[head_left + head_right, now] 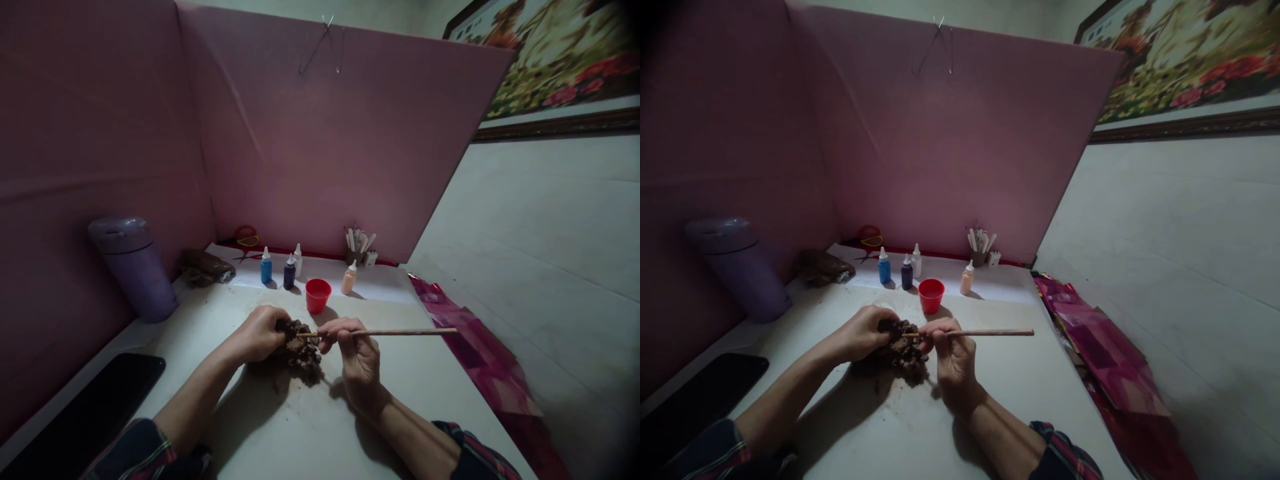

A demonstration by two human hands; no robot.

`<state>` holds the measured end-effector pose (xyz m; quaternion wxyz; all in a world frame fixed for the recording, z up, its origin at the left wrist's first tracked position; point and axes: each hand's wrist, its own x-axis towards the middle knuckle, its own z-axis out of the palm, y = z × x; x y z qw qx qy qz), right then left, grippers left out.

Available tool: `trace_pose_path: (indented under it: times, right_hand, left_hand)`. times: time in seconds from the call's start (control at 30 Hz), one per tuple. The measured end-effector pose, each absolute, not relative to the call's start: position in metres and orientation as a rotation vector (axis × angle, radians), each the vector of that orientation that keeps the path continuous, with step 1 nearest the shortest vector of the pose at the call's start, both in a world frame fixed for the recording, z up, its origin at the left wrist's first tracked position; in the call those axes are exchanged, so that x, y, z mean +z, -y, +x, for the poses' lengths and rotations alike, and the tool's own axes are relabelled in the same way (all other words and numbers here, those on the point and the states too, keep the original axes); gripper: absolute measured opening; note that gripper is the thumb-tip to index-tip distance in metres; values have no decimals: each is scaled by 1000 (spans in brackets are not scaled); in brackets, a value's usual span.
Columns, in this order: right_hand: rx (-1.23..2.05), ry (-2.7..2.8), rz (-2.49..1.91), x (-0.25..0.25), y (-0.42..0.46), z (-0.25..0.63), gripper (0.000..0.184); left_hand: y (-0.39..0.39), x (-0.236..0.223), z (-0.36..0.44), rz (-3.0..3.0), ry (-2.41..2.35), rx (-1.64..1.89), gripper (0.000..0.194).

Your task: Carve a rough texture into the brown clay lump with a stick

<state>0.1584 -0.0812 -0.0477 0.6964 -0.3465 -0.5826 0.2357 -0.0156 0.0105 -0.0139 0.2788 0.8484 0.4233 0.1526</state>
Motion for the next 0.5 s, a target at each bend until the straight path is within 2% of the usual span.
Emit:
trace_pose_path:
  times: [0.27,0.5]
  right_hand:
    - [487,1315,-657,-48,81,158,21]
    - [505,1477,-668,-49,83,161,20]
  left_hand:
    - [-9,-19,-13,2280,-1165,473,32]
    - [-15,-30,-18,2048,-1073,525,28]
